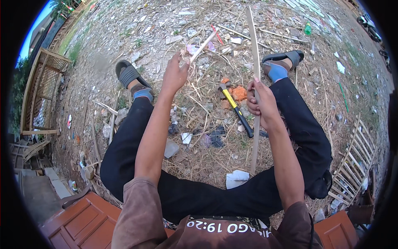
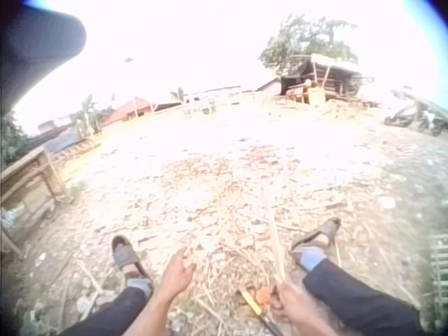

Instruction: The person strips layers from bamboo strips using a knife and a hammer to split and thin the material while sitting on the ground.

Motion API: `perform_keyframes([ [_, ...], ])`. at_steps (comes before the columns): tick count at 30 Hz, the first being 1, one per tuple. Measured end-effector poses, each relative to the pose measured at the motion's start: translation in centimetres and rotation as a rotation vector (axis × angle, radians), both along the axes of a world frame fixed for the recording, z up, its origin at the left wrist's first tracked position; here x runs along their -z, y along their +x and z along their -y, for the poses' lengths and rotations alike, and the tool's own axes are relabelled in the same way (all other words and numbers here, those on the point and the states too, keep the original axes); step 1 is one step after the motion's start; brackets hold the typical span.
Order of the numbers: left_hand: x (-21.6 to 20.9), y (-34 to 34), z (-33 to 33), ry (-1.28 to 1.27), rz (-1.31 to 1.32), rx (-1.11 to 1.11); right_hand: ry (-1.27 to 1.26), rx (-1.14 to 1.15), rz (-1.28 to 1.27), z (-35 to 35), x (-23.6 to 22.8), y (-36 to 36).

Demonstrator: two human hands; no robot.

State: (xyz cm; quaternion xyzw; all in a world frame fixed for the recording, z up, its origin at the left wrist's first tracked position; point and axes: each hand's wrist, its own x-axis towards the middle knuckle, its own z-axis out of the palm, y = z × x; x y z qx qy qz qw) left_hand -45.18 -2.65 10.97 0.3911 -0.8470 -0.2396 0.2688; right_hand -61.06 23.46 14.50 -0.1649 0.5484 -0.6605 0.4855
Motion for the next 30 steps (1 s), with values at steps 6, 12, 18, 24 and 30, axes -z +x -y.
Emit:
perform_keyframes([
  [6,1.6,-1.6,-3.8,0.716,-0.105,0.204,-0.009,-0.086,0.169,2.1,4.0,4.2],
  [12,1.4,-4.6,-10.6,1.155,-0.443,0.313,0.057,-0.178,-0.323,4.0,8.5,7.6],
  [18,0.3,-2.3,-6.2,1.069,-0.455,0.168,0.413,-0.312,-0.856,0.2,7.0,6.2],
  [24,-3.7,-1.5,-3.2,0.873,-0.100,0.234,0.606,-0.141,-1.521,-4.3,14.4,5.5],
  [30,-8.3,-0.5,-2.0,0.863,0.098,0.347,0.723,-0.257,-1.396,-2.1,14.3,4.2],
])
